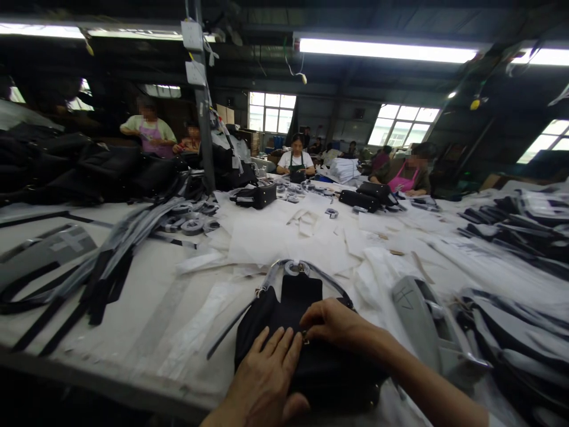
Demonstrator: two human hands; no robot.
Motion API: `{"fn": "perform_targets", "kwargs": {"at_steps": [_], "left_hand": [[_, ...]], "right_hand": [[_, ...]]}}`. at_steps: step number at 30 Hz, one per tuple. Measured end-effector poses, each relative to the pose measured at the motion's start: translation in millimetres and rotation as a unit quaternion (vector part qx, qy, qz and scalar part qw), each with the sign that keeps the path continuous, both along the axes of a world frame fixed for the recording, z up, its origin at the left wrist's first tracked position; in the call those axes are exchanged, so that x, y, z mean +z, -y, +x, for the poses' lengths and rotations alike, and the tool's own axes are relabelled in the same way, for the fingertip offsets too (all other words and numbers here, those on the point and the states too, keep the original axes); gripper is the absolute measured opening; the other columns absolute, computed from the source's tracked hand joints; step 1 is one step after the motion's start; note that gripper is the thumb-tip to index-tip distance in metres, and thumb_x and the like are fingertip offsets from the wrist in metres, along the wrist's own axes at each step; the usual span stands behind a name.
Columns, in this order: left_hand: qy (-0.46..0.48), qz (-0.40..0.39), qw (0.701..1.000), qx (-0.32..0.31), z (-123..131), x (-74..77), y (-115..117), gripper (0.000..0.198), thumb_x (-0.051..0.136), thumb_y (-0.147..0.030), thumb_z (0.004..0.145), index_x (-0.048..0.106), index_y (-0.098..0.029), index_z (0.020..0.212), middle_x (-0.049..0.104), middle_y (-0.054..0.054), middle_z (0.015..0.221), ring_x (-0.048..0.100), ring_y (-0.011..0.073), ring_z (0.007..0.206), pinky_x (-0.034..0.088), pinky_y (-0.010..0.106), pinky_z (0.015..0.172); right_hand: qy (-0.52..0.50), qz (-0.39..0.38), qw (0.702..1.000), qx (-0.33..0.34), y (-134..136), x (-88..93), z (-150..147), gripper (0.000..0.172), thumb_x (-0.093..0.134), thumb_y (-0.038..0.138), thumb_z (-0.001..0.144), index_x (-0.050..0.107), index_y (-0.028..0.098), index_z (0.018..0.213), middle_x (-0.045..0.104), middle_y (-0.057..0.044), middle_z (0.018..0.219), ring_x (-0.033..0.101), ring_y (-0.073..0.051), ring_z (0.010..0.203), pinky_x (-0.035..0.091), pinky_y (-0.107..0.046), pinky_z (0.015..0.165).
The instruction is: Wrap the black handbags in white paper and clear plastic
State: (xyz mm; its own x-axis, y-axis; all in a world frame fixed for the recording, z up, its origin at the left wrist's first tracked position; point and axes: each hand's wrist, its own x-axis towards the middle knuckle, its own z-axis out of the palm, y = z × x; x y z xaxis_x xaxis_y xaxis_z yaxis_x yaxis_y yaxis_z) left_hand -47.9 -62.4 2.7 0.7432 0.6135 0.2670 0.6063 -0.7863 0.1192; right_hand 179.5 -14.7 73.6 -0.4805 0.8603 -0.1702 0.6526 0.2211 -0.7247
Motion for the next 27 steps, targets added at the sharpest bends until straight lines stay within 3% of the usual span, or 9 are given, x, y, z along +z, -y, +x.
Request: {"fn": "perform_targets", "kwargs": {"at_steps": [5, 11, 15, 19, 22, 25, 27], "left_hand": [[0.004, 0.017, 1.0, -0.016, -3.1, -7.9, -2.5, 0.073, 0.06, -0.058, 0.09, 0.042, -0.016, 0.146, 0.053, 0.016, 0.143, 0.053, 0.033, 0.13, 0.041, 0.051, 0.111], [-0.013, 0.032, 0.999, -0.032, -1.3, 0.4, -2.9, 0.066, 0.058, -0.056, 0.091, 0.048, -0.012, 0.14, 0.057, 0.018, 0.138, 0.057, 0.0337, 0.126, 0.044, 0.052, 0.108], [-0.014, 0.017, 0.999, -0.031, 1.4, 3.7, -3.2, 0.07, 0.055, -0.061, 0.092, 0.047, -0.012, 0.142, 0.056, 0.018, 0.14, 0.056, 0.0337, 0.127, 0.043, 0.053, 0.109], [0.0, 0.028, 0.999, -0.025, 1.3, 11.9, -2.5, 0.071, 0.059, -0.061, 0.089, 0.047, -0.015, 0.142, 0.056, 0.015, 0.141, 0.055, 0.0314, 0.128, 0.04, 0.05, 0.111], [0.022, 0.113, 0.993, -0.022, -4.8, 22.1, 2.6, 0.06, 0.063, -0.044, 0.091, 0.046, -0.017, 0.142, 0.053, 0.01, 0.145, 0.049, 0.0299, 0.134, 0.029, 0.052, 0.118], [0.044, 0.192, 0.979, 0.048, -15.1, 27.7, 12.2, 0.063, 0.063, -0.026, 0.088, 0.041, -0.017, 0.146, 0.043, 0.011, 0.153, 0.036, 0.0311, 0.143, 0.016, 0.055, 0.122], [0.053, 0.201, 0.974, 0.095, -19.9, 27.7, 18.2, 0.07, 0.065, -0.027, 0.085, 0.037, -0.016, 0.149, 0.038, 0.014, 0.155, 0.032, 0.0327, 0.145, 0.017, 0.054, 0.121]], "right_hand": [[0.069, -0.012, 0.994, 0.08, -18.1, 4.2, -4.1, 0.014, 0.07, 0.018, 0.071, 0.078, 0.023, 0.082, 0.071, 0.004, 0.07, 0.063, -0.014, 0.064, 0.044, -0.02, 0.058], [0.104, 0.086, 0.969, 0.206, -20.2, 17.0, -7.3, 0.023, 0.059, 0.006, 0.075, 0.074, 0.023, 0.082, 0.069, 0.004, 0.072, 0.061, -0.012, 0.065, 0.043, -0.02, 0.061], [0.156, 0.189, 0.925, 0.292, -15.4, 25.0, -10.6, 0.022, 0.056, 0.007, 0.082, 0.07, 0.023, 0.08, 0.066, 0.001, 0.073, 0.056, -0.014, 0.063, 0.041, -0.024, 0.061], [0.151, 0.295, 0.869, 0.368, -17.0, 21.6, -4.4, 0.019, 0.052, 0.019, 0.094, 0.069, 0.024, 0.088, 0.068, -0.003, 0.083, 0.058, -0.018, 0.074, 0.044, -0.029, 0.072], [0.152, 0.324, 0.875, 0.325, -12.0, 25.5, 9.4, 0.028, 0.042, 0.022, 0.1, 0.07, 0.022, 0.1, 0.07, -0.007, 0.093, 0.06, -0.019, 0.082, 0.046, -0.033, 0.081], [0.125, 0.291, 0.93, 0.187, 9.1, 36.7, 27.6, 0.03, 0.048, 0.034, 0.101, 0.067, 0.023, 0.12, 0.07, -0.01, 0.115, 0.062, -0.022, 0.103, 0.043, -0.038, 0.098], [0.102, 0.244, 0.96, 0.096, 30.4, 40.3, 37.7, 0.046, 0.064, 0.05, 0.09, 0.063, 0.026, 0.129, 0.066, -0.009, 0.128, 0.058, -0.026, 0.12, 0.035, -0.044, 0.111]]}}
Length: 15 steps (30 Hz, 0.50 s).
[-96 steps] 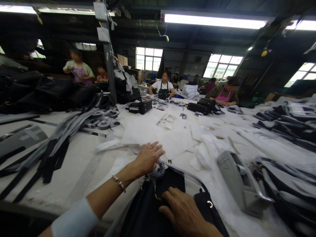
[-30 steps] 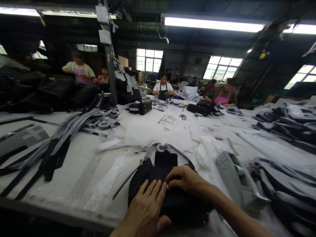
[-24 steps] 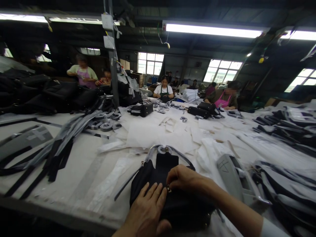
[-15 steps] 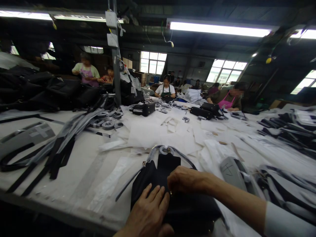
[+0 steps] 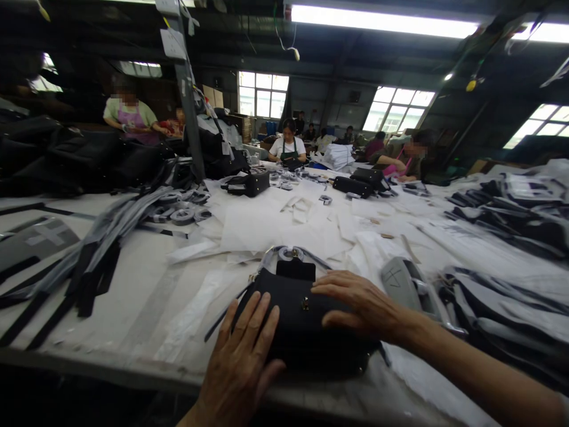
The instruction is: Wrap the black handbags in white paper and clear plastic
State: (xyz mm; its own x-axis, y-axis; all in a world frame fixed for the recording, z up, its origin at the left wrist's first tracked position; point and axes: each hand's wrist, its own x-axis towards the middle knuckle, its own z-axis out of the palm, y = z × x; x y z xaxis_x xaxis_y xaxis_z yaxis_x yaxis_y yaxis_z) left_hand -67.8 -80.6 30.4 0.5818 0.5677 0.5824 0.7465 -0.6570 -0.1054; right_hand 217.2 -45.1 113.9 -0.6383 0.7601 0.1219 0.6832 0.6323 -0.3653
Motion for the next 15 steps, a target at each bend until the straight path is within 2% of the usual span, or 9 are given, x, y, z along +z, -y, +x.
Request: {"fn": "perform_targets", "kwargs": {"at_steps": [3, 5, 7, 10, 12, 15], "left_hand": [[0.003, -0.028, 0.999, 0.025, 2.4, -0.4, 3.4, 0.081, 0.07, -0.033, 0.08, 0.034, -0.014, 0.15, 0.039, 0.017, 0.154, 0.034, 0.0361, 0.143, 0.024, 0.058, 0.118], [-0.014, -0.068, 0.997, 0.028, 10.1, 1.9, 1.1, 0.084, 0.074, -0.036, 0.077, 0.037, -0.015, 0.149, 0.042, 0.019, 0.152, 0.038, 0.0375, 0.141, 0.029, 0.059, 0.116], [-0.04, -0.12, 0.991, 0.033, 19.7, 5.8, -3.5, 0.084, 0.079, -0.038, 0.074, 0.043, -0.017, 0.146, 0.046, 0.02, 0.148, 0.043, 0.0384, 0.137, 0.033, 0.06, 0.114], [-0.081, -0.18, 0.979, 0.043, 32.0, 7.3, -10.9, 0.083, 0.082, -0.038, 0.071, 0.048, -0.019, 0.144, 0.054, 0.021, 0.141, 0.051, 0.0394, 0.13, 0.035, 0.061, 0.111], [-0.105, -0.183, 0.977, 0.039, 36.6, 0.6, -14.0, 0.071, 0.077, -0.031, 0.077, 0.05, -0.021, 0.142, 0.059, 0.019, 0.136, 0.057, 0.037, 0.124, 0.041, 0.059, 0.107], [-0.125, -0.13, 0.983, 0.027, 37.0, -20.9, -14.9, 0.049, 0.061, -0.019, 0.09, 0.054, -0.026, 0.138, 0.065, 0.015, 0.128, 0.065, 0.0307, 0.114, 0.052, 0.046, 0.096]], "right_hand": [[0.012, -0.067, 0.996, -0.061, 29.9, -7.5, 5.5, 0.086, 0.08, 0.062, 0.068, 0.053, 0.027, 0.142, 0.054, -0.011, 0.145, 0.043, -0.034, 0.137, 0.017, -0.054, 0.12], [0.036, -0.092, 0.992, -0.083, 41.4, -17.3, 3.3, 0.098, 0.085, 0.058, 0.064, 0.044, 0.027, 0.148, 0.044, -0.013, 0.152, 0.035, -0.037, 0.142, 0.011, -0.059, 0.12], [0.053, -0.101, 0.988, -0.103, 45.1, -26.4, -0.5, 0.1, 0.086, 0.049, 0.065, 0.039, 0.029, 0.151, 0.038, -0.013, 0.156, 0.031, -0.037, 0.144, 0.012, -0.061, 0.12], [0.074, -0.09, 0.987, -0.11, 43.1, -39.9, -3.8, 0.093, 0.083, 0.035, 0.069, 0.038, 0.032, 0.151, 0.038, -0.01, 0.156, 0.032, -0.035, 0.144, 0.019, -0.06, 0.119], [0.09, -0.057, 0.989, -0.106, 42.4, -53.8, -2.9, 0.086, 0.076, 0.024, 0.073, 0.039, 0.033, 0.15, 0.042, -0.009, 0.153, 0.037, -0.034, 0.142, 0.024, -0.06, 0.117], [0.118, 0.043, 0.987, -0.1, 46.5, -85.3, 1.9, 0.08, 0.06, 0.004, 0.076, 0.042, 0.032, 0.149, 0.05, -0.007, 0.148, 0.045, -0.031, 0.137, 0.036, -0.057, 0.113]]}}
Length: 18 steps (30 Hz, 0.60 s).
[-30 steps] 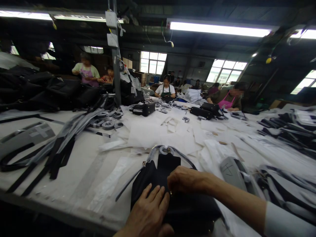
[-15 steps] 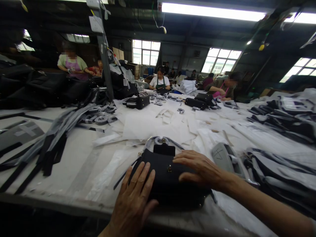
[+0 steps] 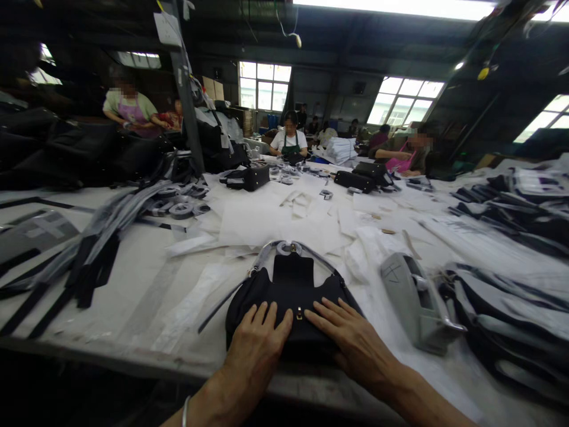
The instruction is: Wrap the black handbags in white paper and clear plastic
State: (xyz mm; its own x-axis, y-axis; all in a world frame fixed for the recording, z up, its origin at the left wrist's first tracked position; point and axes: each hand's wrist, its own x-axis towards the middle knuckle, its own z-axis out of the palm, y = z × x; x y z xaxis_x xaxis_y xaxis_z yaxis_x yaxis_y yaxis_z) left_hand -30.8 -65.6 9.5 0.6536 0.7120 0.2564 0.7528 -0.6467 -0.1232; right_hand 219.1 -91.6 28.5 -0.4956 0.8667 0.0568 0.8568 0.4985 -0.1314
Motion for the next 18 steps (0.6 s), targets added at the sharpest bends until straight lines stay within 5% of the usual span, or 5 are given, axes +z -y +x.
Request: {"fn": "perform_targets", "kwargs": {"at_steps": [5, 11, 14, 18], "left_hand": [[0.025, 0.145, 0.988, -0.042, -9.5, -35.5, 3.4, 0.047, 0.045, -0.02, 0.099, 0.046, -0.025, 0.146, 0.064, 0.012, 0.132, 0.064, 0.0266, 0.116, 0.049, 0.038, 0.098], [0.019, 0.159, 0.986, -0.054, -2.1, -49.3, 5.5, 0.042, 0.046, -0.024, 0.099, 0.051, -0.019, 0.141, 0.062, 0.014, 0.134, 0.063, 0.0298, 0.116, 0.048, 0.042, 0.097], [0.006, 0.102, 0.991, -0.081, -2.8, -32.4, -2.8, 0.034, 0.055, -0.024, 0.095, 0.061, -0.012, 0.126, 0.068, 0.015, 0.124, 0.066, 0.0301, 0.111, 0.05, 0.043, 0.095], [0.044, -0.039, 0.991, -0.118, -24.6, 15.4, -22.7, 0.037, 0.064, -0.043, 0.091, 0.063, -0.025, 0.123, 0.068, 0.005, 0.125, 0.062, 0.0258, 0.118, 0.047, 0.043, 0.102]], "right_hand": [[0.035, 0.175, 0.984, 0.024, 14.2, -44.2, 3.0, 0.077, 0.048, 0.001, 0.084, 0.033, 0.031, 0.153, 0.048, -0.007, 0.15, 0.046, -0.031, 0.137, 0.039, -0.057, 0.11], [0.006, 0.078, 0.997, -0.028, 12.0, -37.3, -34.7, 0.096, 0.076, 0.036, 0.078, 0.021, 0.03, 0.157, 0.03, -0.014, 0.159, 0.028, -0.041, 0.145, 0.027, -0.068, 0.113], [-0.002, -0.007, 0.999, -0.032, 0.5, -27.8, -57.5, 0.102, 0.08, 0.044, 0.074, 0.021, 0.034, 0.157, 0.028, -0.015, 0.159, 0.026, -0.043, 0.144, 0.025, -0.071, 0.112], [-0.006, -0.047, 0.998, -0.051, -9.2, -26.9, -68.1, 0.094, 0.078, 0.036, 0.077, 0.025, 0.037, 0.155, 0.027, -0.017, 0.159, 0.023, -0.042, 0.145, 0.021, -0.07, 0.112]]}}
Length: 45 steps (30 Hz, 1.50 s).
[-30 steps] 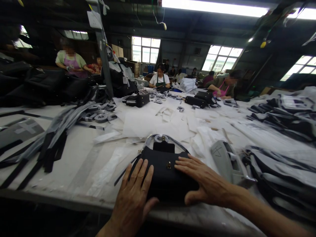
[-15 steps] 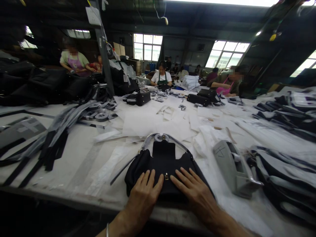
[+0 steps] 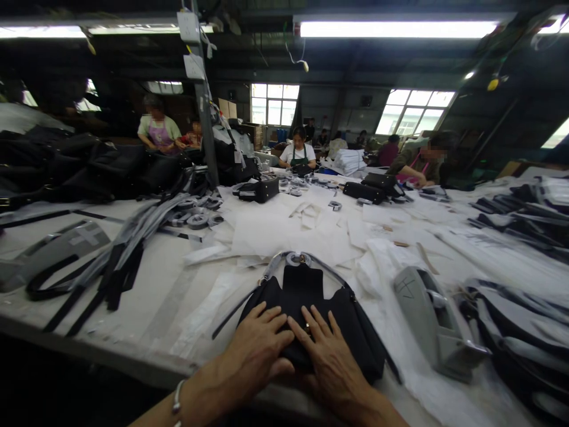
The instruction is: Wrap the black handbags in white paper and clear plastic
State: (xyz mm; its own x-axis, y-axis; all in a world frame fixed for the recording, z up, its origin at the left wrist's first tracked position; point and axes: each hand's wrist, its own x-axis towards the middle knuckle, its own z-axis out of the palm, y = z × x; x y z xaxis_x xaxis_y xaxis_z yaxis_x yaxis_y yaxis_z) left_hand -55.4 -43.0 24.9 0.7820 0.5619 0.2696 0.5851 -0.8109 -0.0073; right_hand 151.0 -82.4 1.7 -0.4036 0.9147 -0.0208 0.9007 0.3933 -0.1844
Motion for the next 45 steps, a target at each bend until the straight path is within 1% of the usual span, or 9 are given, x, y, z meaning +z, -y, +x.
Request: {"fn": "perform_targets", "kwargs": {"at_steps": [3, 11, 16, 20, 25, 30, 35, 40, 45], "left_hand": [[0.031, 0.016, 0.995, 0.09, -19.3, 9.2, -10.1, 0.048, 0.061, -0.046, 0.093, 0.056, -0.022, 0.134, 0.056, 0.011, 0.142, 0.052, 0.0284, 0.13, 0.044, 0.045, 0.104], [0.019, 0.13, 0.989, 0.075, -57.7, -63.9, -0.7, 0.067, 0.05, -0.053, 0.097, 0.031, -0.021, 0.153, 0.044, 0.009, 0.153, 0.04, 0.0239, 0.14, 0.025, 0.042, 0.117], [0.011, 0.068, 0.994, 0.083, -21.2, -5.1, -3.9, 0.056, 0.044, -0.062, 0.097, 0.066, -0.018, 0.124, 0.07, 0.012, 0.12, 0.059, 0.0303, 0.122, 0.027, 0.056, 0.115], [0.049, 0.036, 0.997, 0.052, 27.3, 14.7, -9.6, 0.06, 0.043, -0.058, 0.099, 0.05, -0.016, 0.142, 0.056, 0.012, 0.141, 0.048, 0.0277, 0.135, 0.032, 0.049, 0.116], [0.037, -0.045, 0.998, 0.033, 31.4, -38.1, -20.9, 0.064, 0.041, -0.059, 0.099, 0.038, -0.021, 0.15, 0.045, 0.012, 0.15, 0.045, 0.0261, 0.138, 0.04, 0.043, 0.111], [0.059, 0.024, 0.998, 0.026, 20.3, -76.1, -33.1, 0.061, 0.048, -0.057, 0.097, 0.039, -0.026, 0.15, 0.047, 0.011, 0.149, 0.05, 0.0266, 0.134, 0.045, 0.044, 0.107], [0.105, 0.161, 0.981, 0.007, 25.2, -99.3, -48.5, 0.063, 0.05, -0.059, 0.095, 0.045, -0.023, 0.146, 0.055, 0.013, 0.141, 0.059, 0.0282, 0.124, 0.051, 0.042, 0.099], [0.102, 0.226, 0.965, -0.081, 23.6, -79.4, -38.2, 0.058, 0.05, -0.051, 0.097, 0.04, -0.026, 0.149, 0.06, 0.003, 0.138, 0.064, 0.0186, 0.117, 0.051, 0.027, 0.097], [0.095, 0.29, 0.947, -0.102, 19.8, -53.7, -13.0, 0.048, 0.048, -0.052, 0.098, 0.055, -0.026, 0.138, 0.07, 0.002, 0.124, 0.067, 0.0168, 0.11, 0.052, 0.024, 0.092]], "right_hand": [[-0.015, -0.001, 1.0, 0.002, 0.1, -4.3, 2.0, 0.092, 0.078, 0.04, 0.078, 0.026, 0.039, 0.154, 0.022, -0.016, 0.161, 0.017, -0.042, 0.147, 0.015, -0.071, 0.113], [-0.046, -0.028, 0.998, 0.014, 2.3, -6.5, 3.8, 0.092, 0.073, 0.056, 0.079, 0.023, 0.041, 0.154, 0.012, -0.014, 0.163, 0.009, -0.041, 0.149, 0.008, -0.07, 0.114], [-0.056, -0.01, 0.998, 0.009, -1.7, -15.8, 4.1, 0.096, 0.071, 0.064, 0.078, 0.02, 0.04, 0.155, 0.014, -0.014, 0.163, 0.01, -0.041, 0.149, 0.006, -0.071, 0.114], [-0.056, -0.007, 0.998, 0.02, -1.9, -15.4, 5.2, 0.088, 0.065, 0.066, 0.082, 0.028, 0.032, 0.155, 0.016, -0.015, 0.162, 0.01, -0.039, 0.149, 0.008, -0.068, 0.116], [-0.068, -0.054, 0.995, 0.049, 3.0, 13.5, 14.6, 0.096, 0.066, 0.069, 0.079, 0.026, 0.026, 0.156, 0.017, -0.017, 0.162, 0.014, -0.039, 0.149, 0.008, -0.065, 0.118], [-0.145, -0.027, 0.989, 0.001, 7.1, 54.2, 33.0, 0.067, 0.043, 0.062, 0.097, 0.031, 0.028, 0.154, 0.043, -0.009, 0.154, 0.039, -0.027, 0.142, 0.023, -0.05, 0.12], [-0.098, 0.033, 0.994, -0.046, 4.8, 32.6, 40.2, 0.07, 0.037, 0.067, 0.097, 0.036, 0.023, 0.152, 0.032, -0.014, 0.158, 0.023, -0.032, 0.148, 0.015, -0.058, 0.12], [-0.104, 0.009, 0.993, -0.049, 7.7, 9.9, 41.7, 0.072, 0.036, 0.067, 0.097, 0.033, 0.023, 0.153, 0.027, -0.014, 0.16, 0.02, -0.031, 0.149, 0.013, -0.058, 0.121], [-0.153, -0.036, 0.985, -0.07, 3.5, 23.9, 50.7, 0.056, 0.053, 0.058, 0.094, 0.055, 0.025, 0.14, 0.045, -0.009, 0.152, 0.034, -0.029, 0.144, 0.017, -0.052, 0.121]]}}
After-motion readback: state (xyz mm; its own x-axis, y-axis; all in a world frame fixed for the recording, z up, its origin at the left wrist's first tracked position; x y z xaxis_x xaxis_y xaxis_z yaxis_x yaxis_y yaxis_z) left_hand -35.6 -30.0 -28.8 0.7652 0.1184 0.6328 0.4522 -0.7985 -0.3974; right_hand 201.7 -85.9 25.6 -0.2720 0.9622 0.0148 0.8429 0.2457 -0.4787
